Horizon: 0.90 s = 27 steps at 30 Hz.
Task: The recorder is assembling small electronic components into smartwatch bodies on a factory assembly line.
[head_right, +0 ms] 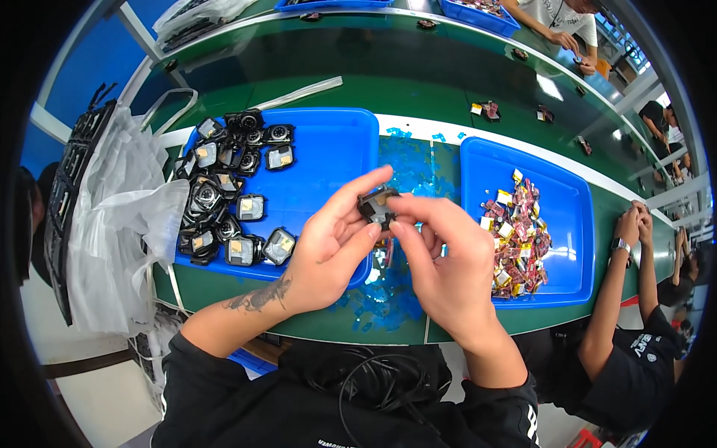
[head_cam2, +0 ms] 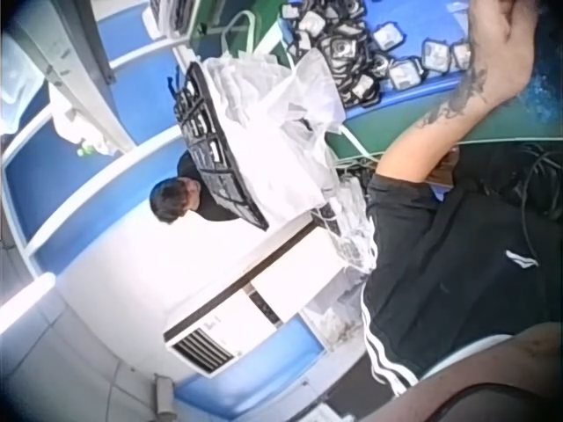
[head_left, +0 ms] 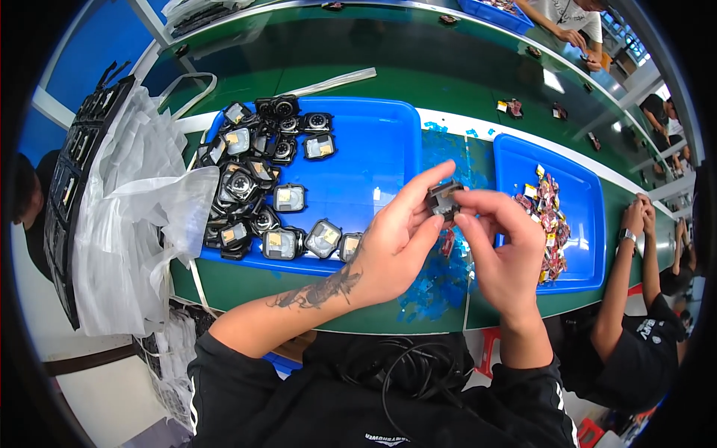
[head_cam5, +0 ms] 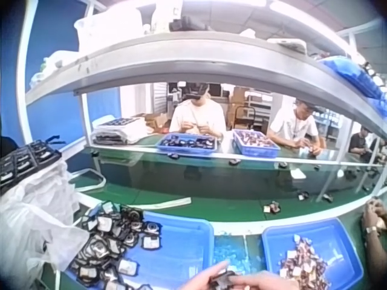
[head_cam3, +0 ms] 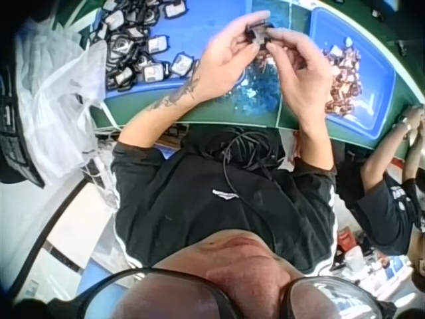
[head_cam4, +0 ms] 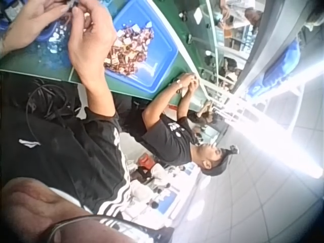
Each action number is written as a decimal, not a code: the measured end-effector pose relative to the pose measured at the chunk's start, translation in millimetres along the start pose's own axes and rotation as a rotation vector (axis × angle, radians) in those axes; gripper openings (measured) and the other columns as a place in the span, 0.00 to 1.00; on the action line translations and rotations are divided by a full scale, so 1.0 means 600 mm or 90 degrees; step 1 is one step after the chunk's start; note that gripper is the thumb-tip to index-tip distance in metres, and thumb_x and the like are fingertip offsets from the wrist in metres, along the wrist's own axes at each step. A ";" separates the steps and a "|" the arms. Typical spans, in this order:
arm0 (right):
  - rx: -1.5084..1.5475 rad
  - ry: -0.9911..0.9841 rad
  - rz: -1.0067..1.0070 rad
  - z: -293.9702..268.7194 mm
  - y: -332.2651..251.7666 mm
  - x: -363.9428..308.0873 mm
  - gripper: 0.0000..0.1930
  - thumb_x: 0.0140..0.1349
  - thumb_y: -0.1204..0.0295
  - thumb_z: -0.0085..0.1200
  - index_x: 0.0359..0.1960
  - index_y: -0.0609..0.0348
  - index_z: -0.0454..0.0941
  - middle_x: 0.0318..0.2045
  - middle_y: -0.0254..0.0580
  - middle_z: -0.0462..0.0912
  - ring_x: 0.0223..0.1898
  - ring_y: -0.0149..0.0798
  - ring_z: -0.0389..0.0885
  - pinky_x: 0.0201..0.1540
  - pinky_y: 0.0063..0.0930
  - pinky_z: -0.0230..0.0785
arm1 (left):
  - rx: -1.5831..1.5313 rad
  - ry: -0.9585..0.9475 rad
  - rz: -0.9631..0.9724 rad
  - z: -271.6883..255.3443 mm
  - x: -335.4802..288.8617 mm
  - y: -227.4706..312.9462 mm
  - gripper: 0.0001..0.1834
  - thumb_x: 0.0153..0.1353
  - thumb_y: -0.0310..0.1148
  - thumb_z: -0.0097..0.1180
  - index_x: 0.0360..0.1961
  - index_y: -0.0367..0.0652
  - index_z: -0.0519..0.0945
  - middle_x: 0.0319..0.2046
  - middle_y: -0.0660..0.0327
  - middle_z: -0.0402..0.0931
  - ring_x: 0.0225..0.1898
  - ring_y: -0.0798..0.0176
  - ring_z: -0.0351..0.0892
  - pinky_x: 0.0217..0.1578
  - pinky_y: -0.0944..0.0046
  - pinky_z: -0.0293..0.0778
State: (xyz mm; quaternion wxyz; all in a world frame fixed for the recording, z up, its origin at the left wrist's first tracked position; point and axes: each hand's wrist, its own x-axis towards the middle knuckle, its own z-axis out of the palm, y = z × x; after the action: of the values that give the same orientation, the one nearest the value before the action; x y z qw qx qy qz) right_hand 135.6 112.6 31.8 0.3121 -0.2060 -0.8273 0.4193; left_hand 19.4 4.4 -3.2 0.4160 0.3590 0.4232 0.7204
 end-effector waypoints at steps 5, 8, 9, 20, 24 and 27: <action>-0.068 0.021 -0.034 0.000 -0.001 0.002 0.06 0.53 0.83 0.63 0.32 0.61 0.81 0.23 0.36 0.80 0.17 0.27 0.65 0.21 0.22 0.60 | -0.033 -0.029 -0.046 -0.004 0.003 0.002 0.26 0.70 0.21 0.42 0.68 0.33 0.57 0.59 0.53 0.69 0.62 0.61 0.69 0.63 0.57 0.67; -0.108 0.022 -0.061 -0.002 -0.004 0.004 0.06 0.52 0.83 0.63 0.32 0.61 0.82 0.23 0.37 0.80 0.17 0.28 0.66 0.21 0.23 0.61 | -0.021 -0.044 -0.049 -0.006 0.003 0.001 0.26 0.70 0.21 0.42 0.68 0.33 0.57 0.59 0.53 0.69 0.62 0.61 0.69 0.63 0.57 0.67; -0.103 0.021 -0.059 -0.001 -0.005 0.004 0.06 0.52 0.83 0.63 0.32 0.61 0.82 0.23 0.37 0.80 0.17 0.28 0.67 0.21 0.23 0.61 | -0.029 -0.050 -0.050 -0.007 0.004 0.001 0.26 0.70 0.21 0.42 0.68 0.32 0.57 0.59 0.53 0.69 0.62 0.61 0.69 0.63 0.57 0.67; -0.053 -0.004 0.001 -0.001 -0.006 0.006 0.06 0.52 0.82 0.63 0.32 0.61 0.83 0.24 0.37 0.82 0.18 0.27 0.70 0.23 0.22 0.64 | -0.024 -0.074 -0.066 -0.009 0.002 -0.001 0.25 0.71 0.21 0.42 0.68 0.31 0.56 0.62 0.50 0.66 0.63 0.58 0.68 0.64 0.56 0.66; -0.058 -0.016 0.004 -0.005 -0.008 0.008 0.05 0.53 0.82 0.63 0.32 0.60 0.83 0.25 0.37 0.83 0.18 0.27 0.70 0.23 0.22 0.63 | 0.008 -0.080 -0.080 -0.009 0.001 -0.001 0.25 0.71 0.21 0.41 0.68 0.31 0.55 0.63 0.50 0.65 0.64 0.57 0.66 0.65 0.55 0.66; -0.084 -0.026 -0.013 -0.008 -0.011 0.012 0.05 0.52 0.82 0.63 0.30 0.60 0.83 0.25 0.37 0.83 0.18 0.27 0.70 0.22 0.22 0.63 | 0.049 -0.068 -0.055 -0.007 -0.001 -0.005 0.24 0.71 0.22 0.41 0.68 0.32 0.58 0.56 0.53 0.70 0.56 0.64 0.70 0.57 0.62 0.68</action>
State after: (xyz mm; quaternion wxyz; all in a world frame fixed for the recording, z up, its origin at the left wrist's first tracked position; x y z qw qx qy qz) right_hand 133.4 116.2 41.8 0.2855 -0.2093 -0.8611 0.3649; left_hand 16.9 3.4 -7.9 0.4546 0.3941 0.4429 0.6647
